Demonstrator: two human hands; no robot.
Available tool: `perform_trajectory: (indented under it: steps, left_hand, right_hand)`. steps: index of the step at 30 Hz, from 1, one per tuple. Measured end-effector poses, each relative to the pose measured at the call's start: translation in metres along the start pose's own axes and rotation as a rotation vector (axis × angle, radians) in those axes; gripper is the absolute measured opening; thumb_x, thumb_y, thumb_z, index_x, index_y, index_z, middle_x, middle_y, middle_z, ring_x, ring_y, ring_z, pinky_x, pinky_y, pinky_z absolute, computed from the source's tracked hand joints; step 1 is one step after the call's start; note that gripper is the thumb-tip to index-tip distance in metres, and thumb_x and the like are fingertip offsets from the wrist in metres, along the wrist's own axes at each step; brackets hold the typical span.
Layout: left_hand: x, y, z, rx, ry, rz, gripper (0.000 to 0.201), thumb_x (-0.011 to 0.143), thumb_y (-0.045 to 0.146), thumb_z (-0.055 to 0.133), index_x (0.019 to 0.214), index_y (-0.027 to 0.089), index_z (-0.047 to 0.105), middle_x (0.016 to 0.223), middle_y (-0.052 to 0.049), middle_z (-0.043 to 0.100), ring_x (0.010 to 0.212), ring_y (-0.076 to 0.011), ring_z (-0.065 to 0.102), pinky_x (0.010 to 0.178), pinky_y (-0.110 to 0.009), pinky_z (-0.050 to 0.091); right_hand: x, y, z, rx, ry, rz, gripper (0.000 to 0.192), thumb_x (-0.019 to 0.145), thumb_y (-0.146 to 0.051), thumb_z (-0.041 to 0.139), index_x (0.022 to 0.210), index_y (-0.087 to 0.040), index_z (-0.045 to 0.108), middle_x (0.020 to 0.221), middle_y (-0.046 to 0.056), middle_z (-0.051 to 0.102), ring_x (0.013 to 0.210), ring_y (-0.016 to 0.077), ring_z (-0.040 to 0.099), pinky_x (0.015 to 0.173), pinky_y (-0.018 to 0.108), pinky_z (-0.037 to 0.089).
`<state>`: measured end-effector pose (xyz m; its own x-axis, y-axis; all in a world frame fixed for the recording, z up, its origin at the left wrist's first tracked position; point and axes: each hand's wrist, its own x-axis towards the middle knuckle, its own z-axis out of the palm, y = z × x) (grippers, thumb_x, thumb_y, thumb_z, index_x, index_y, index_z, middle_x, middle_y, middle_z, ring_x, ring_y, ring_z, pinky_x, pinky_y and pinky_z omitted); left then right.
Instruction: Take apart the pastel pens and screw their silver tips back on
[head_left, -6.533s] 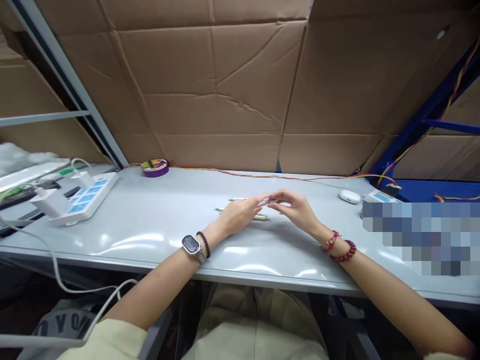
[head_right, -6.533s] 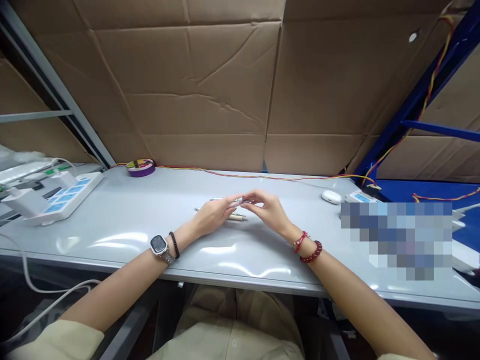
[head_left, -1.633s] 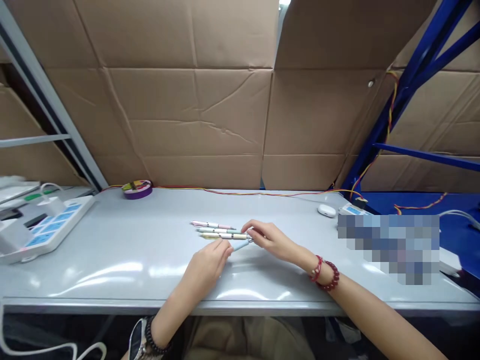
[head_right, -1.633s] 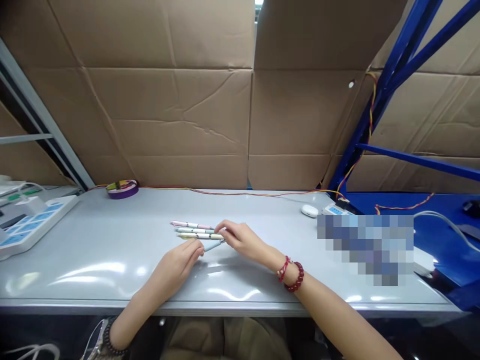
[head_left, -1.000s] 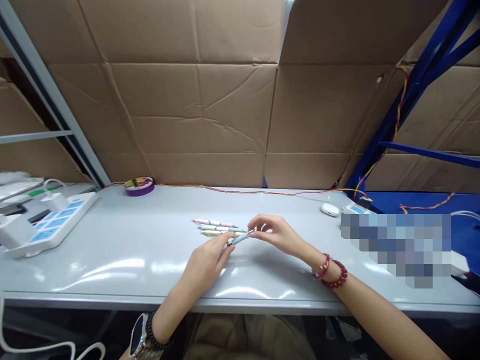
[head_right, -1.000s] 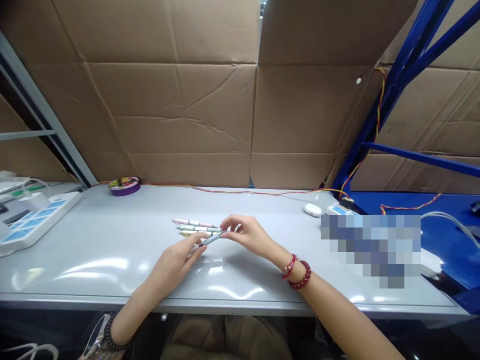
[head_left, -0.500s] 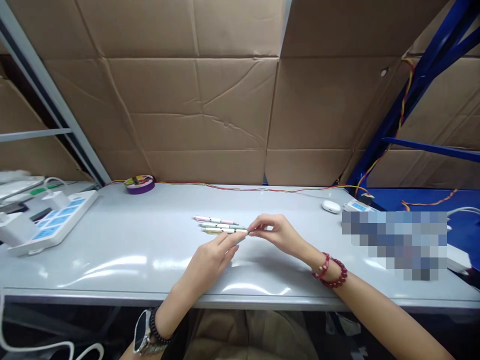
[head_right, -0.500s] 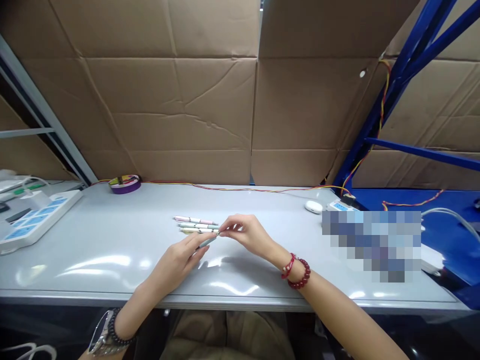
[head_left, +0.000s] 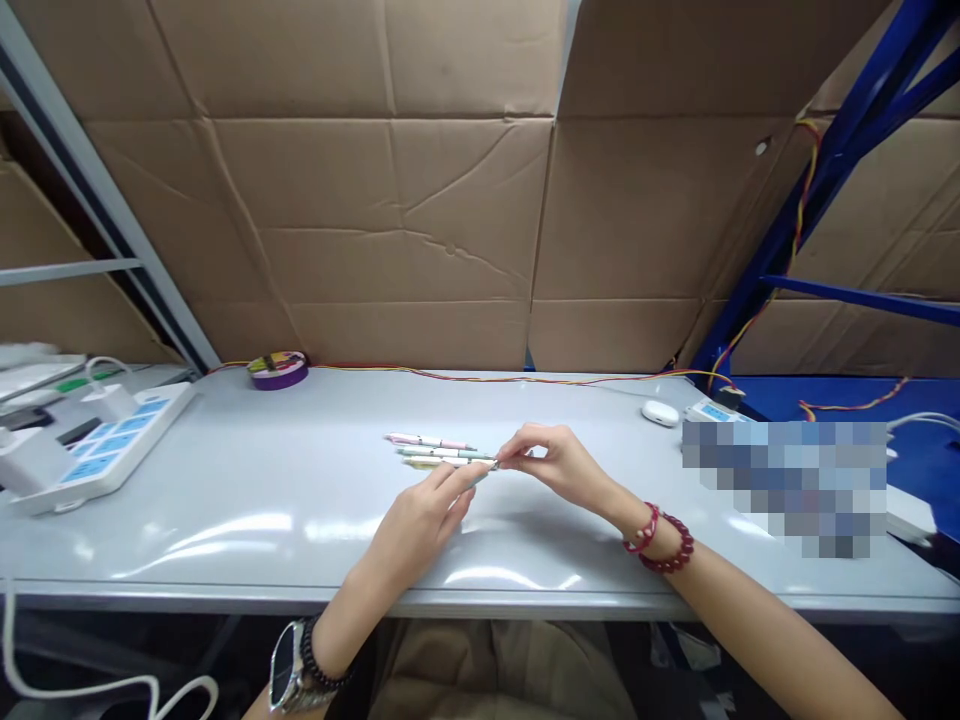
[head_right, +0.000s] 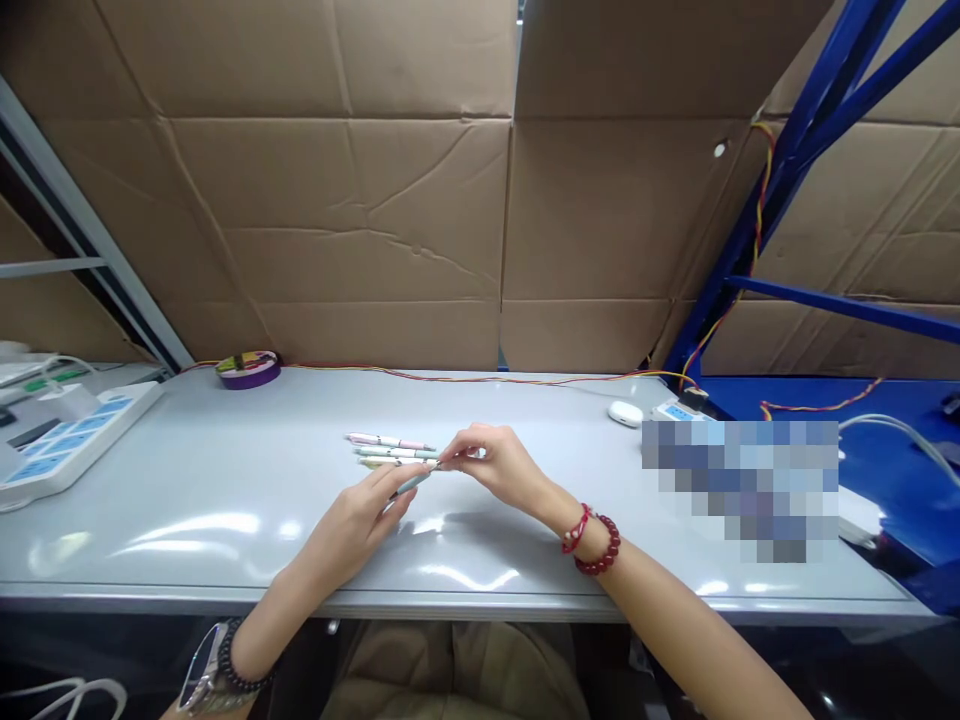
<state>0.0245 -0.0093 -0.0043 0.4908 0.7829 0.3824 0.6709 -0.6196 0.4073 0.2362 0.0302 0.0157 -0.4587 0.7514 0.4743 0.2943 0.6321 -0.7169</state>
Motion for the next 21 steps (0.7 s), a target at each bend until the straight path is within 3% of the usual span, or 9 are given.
perform_trajectory:
  steps: [3, 10, 21]
  left_hand:
    - [0.0, 0.0, 0.001, 0.003, 0.001, 0.008, 0.033, 0.093, 0.02, 0.035, 0.123, 0.026, 0.046, 0.109, -0.005, 0.058, 0.094, -0.0201, 0.059, 0.082, -0.032, 0.049]
    - [-0.002, -0.001, 0.002, 0.025, -0.019, 0.023, 0.033, 0.092, 0.018, 0.035, 0.121, 0.025, 0.049, 0.095, -0.004, 0.058, 0.08, -0.0186, 0.06, 0.071, -0.029, 0.05]
    - [-0.001, 0.0, 0.003, 0.067, -0.012, 0.047, 0.034, 0.092, 0.018, 0.034, 0.122, 0.025, 0.048, 0.094, -0.004, 0.057, 0.076, -0.0184, 0.059, 0.066, -0.028, 0.049]
  right_hand:
    - [0.0, -0.001, -0.002, -0.005, -0.021, 0.006, 0.012, 0.084, -0.027, 0.06, 0.082, -0.019, 0.068, 0.079, 0.004, 0.066, 0.075, 0.0164, 0.061, 0.069, 0.029, 0.049]
    - [-0.001, -0.002, -0.002, 0.027, -0.217, 0.01, 0.015, 0.081, -0.028, 0.063, 0.093, -0.019, 0.066, 0.083, 0.002, 0.069, 0.074, 0.0144, 0.063, 0.071, 0.027, 0.05]
    - [0.001, 0.003, -0.013, -0.002, -0.202, 0.012, 0.013, 0.083, -0.028, 0.06, 0.088, -0.018, 0.067, 0.082, 0.004, 0.07, 0.077, 0.0169, 0.063, 0.068, 0.027, 0.046]
